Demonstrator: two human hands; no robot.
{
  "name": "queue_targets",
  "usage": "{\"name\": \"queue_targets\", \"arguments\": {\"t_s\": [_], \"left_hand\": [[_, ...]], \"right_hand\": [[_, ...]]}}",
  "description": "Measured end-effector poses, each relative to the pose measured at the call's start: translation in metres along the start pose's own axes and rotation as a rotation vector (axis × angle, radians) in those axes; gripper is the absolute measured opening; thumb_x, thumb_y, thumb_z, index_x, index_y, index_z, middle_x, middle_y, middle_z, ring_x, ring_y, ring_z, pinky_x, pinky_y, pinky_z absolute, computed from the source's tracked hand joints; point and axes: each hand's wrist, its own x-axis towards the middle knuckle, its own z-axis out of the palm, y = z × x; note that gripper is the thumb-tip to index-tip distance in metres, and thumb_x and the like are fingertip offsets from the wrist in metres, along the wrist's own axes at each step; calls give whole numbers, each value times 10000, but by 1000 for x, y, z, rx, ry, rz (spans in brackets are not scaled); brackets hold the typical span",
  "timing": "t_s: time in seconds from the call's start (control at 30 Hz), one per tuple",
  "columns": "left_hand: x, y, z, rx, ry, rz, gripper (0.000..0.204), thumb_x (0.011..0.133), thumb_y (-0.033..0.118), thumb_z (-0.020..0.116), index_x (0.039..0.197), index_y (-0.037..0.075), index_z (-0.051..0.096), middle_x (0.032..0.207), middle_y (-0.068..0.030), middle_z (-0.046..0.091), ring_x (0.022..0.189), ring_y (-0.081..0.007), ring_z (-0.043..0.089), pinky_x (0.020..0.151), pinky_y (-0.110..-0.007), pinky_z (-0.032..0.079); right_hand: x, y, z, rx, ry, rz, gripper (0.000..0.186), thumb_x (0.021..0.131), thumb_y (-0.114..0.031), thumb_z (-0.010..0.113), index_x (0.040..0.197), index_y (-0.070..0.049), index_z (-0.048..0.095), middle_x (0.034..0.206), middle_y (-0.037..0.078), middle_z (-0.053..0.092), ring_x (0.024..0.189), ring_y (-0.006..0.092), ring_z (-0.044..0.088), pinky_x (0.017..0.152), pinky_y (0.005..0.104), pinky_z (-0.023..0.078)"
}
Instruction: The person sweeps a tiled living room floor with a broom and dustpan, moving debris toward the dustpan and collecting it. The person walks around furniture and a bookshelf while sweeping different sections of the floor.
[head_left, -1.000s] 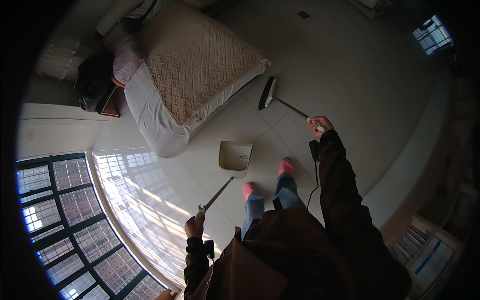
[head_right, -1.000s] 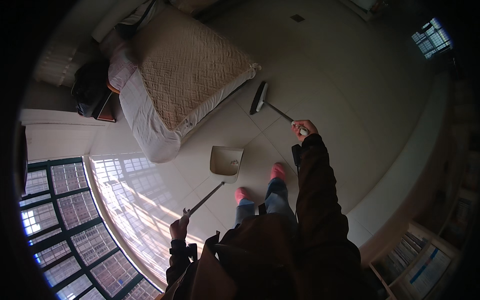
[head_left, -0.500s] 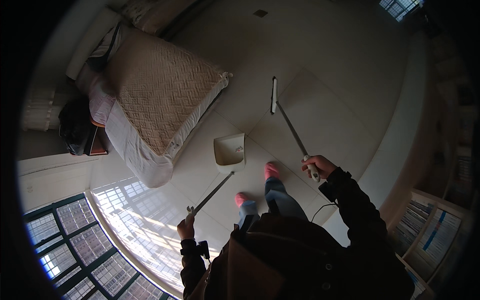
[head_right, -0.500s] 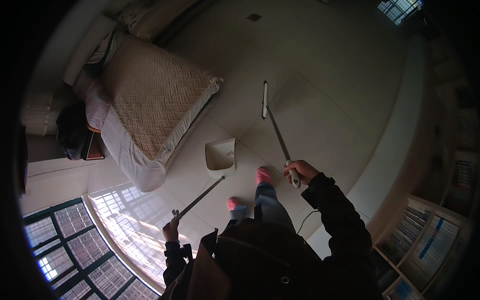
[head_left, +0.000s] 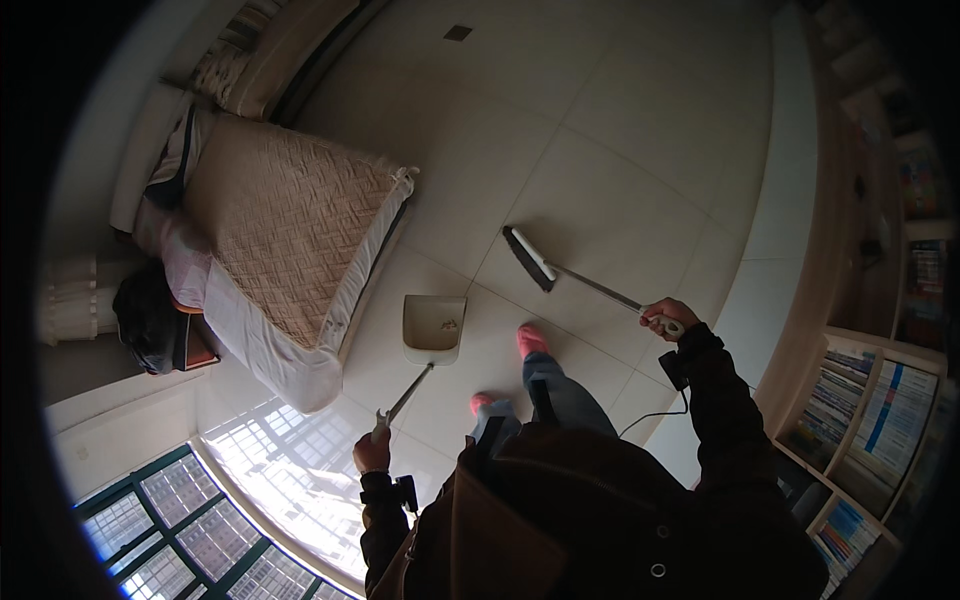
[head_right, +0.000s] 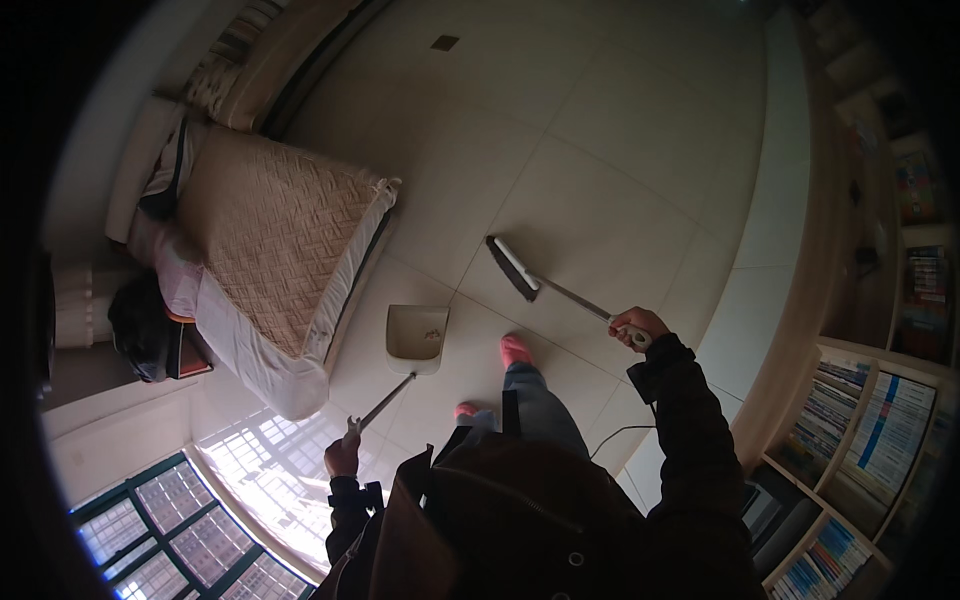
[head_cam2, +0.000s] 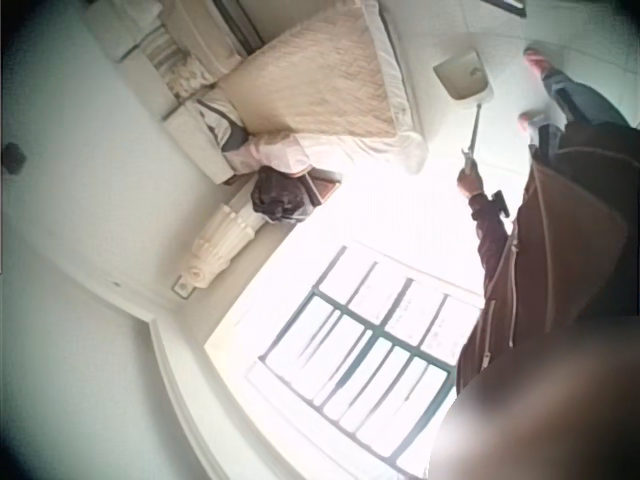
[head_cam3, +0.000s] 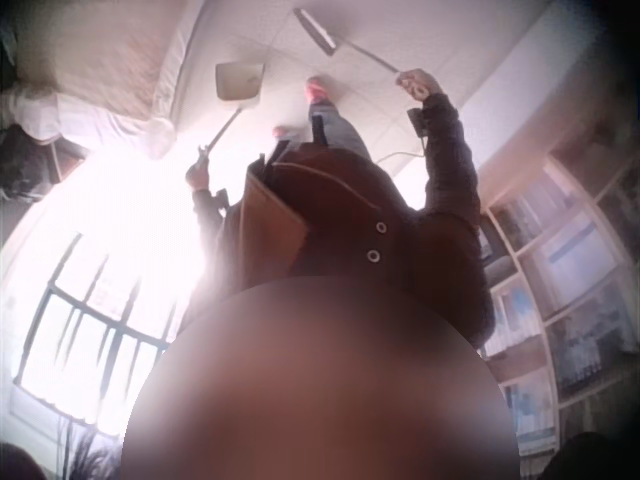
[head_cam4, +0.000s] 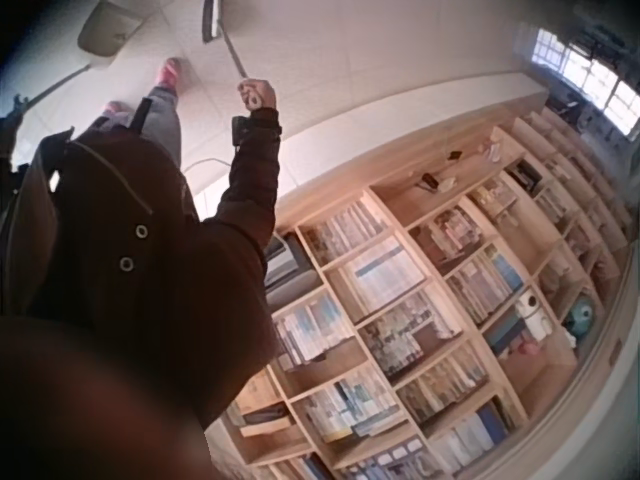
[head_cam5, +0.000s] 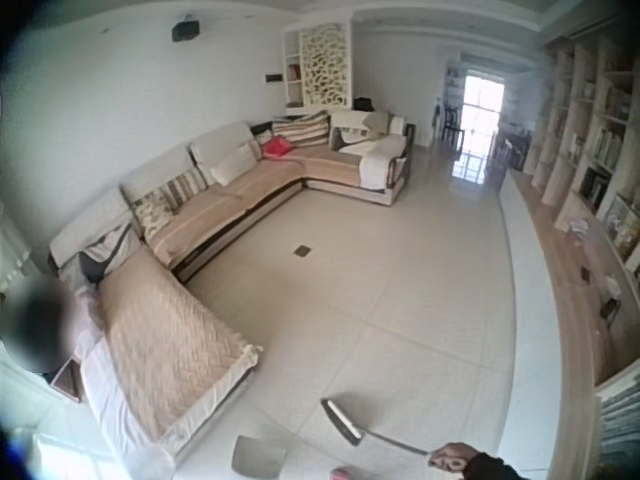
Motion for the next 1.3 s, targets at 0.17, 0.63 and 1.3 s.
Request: {"name": "queue_targets", "arguments": {"t_s": [0.17,0.63,1.3], "left_hand": [[3,22,-7,-59,28,14,394,637,394,620,596,4,580,532,-169,531,504,-314,538,463,-372,398],[71,112,6,-64,-30,242,397,636,420,605,635,22,600,578,-190,536,548,-333,542,496,-391,404],[195,212,-28,20,-264,380,386,640,401,607,753,32,622,639,-154,583,609,-278,580,552,-355,439]], "right_hand": [[27,-64,-13,71,184,-233,86,676,-46,484,619,4,443,542,64,453,392,71,422,325,161,342],[-116,61,-27,16,-58,-99,68,665,-36,525,705,1,483,630,62,496,426,57,436,332,177,341],[49,-68,-31,-570,338,-564,77,665,-23,521,677,34,470,537,120,491,387,164,461,327,280,354]]}}
